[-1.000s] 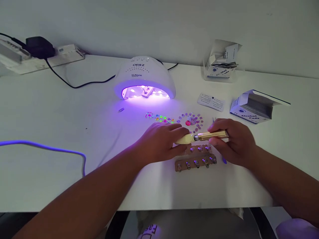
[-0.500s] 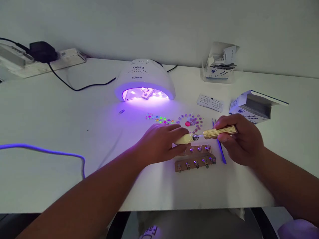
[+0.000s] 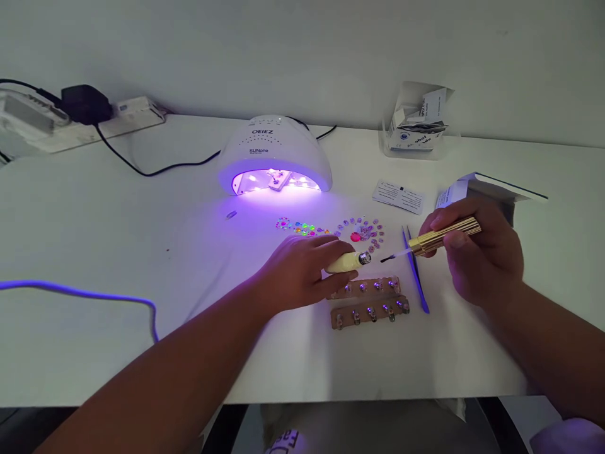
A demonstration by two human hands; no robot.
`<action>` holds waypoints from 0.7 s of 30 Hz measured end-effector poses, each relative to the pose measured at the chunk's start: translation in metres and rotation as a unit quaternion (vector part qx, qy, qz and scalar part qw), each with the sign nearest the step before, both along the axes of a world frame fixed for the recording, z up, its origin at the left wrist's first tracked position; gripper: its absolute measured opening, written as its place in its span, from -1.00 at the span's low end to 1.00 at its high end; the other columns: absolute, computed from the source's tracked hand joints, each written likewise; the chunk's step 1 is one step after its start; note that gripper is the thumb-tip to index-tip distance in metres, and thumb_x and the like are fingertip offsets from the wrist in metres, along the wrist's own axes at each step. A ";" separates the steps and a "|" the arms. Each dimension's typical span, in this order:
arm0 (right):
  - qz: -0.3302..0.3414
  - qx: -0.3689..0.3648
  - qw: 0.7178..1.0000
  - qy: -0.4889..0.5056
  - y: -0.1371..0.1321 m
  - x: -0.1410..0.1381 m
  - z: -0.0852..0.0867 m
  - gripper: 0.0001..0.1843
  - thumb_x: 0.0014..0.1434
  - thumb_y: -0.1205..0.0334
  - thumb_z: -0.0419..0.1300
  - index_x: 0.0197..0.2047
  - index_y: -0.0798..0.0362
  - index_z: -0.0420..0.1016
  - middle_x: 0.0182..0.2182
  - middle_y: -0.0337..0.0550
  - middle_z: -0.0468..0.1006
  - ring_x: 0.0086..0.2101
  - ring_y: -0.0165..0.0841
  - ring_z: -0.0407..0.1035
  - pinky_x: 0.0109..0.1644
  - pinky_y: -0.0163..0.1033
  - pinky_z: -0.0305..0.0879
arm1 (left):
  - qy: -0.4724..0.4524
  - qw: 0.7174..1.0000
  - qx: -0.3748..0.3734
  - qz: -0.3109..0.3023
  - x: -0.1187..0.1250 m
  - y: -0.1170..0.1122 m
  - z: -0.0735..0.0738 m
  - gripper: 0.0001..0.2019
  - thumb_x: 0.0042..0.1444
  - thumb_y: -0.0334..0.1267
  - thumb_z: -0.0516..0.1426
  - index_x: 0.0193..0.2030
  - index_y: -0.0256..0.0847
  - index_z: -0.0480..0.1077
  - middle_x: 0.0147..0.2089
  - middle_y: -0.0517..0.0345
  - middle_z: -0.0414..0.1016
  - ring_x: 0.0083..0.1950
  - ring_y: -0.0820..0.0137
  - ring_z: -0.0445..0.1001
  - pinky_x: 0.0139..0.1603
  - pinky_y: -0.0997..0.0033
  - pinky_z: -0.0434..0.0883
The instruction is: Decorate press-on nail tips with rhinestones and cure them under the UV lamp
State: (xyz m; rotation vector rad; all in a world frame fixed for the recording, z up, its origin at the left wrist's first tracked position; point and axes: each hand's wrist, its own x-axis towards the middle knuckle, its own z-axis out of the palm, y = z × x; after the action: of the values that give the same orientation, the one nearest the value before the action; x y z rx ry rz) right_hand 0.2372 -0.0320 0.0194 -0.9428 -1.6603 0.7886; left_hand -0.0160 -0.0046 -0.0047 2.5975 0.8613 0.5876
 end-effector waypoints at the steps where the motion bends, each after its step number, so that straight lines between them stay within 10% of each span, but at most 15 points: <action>1: 0.007 -0.013 1.000 0.005 0.000 0.001 0.001 -0.86 0.25 0.06 0.10 -0.25 -0.10 0.39 -0.50 -0.26 0.44 -0.52 -0.39 0.37 -0.51 -0.23 0.31 | -0.001 1.000 -0.002 0.001 0.000 0.000 0.000 -0.73 0.22 -0.11 0.06 -0.13 -0.27 0.41 -0.43 0.17 0.48 -0.51 0.49 0.36 -0.49 0.47 0.26; 21: 0.105 -0.098 0.982 -0.120 -0.001 0.009 0.000 -0.89 0.11 0.34 0.10 -0.45 0.04 0.33 -0.68 -0.39 0.36 -0.68 -0.55 0.17 -0.63 -0.41 0.08 | -0.053 0.998 -0.003 0.037 -0.011 0.012 -0.005 -0.85 0.18 -0.19 0.14 -0.17 -0.19 0.41 -0.39 0.21 0.50 -0.44 0.50 0.42 -0.42 0.49 0.34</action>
State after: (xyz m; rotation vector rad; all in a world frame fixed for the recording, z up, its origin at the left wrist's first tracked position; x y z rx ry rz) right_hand 0.2461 -0.0329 0.0197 -1.0430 -1.9412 1.0277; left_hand -0.0267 0.0072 -0.0093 2.5125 0.9265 0.7334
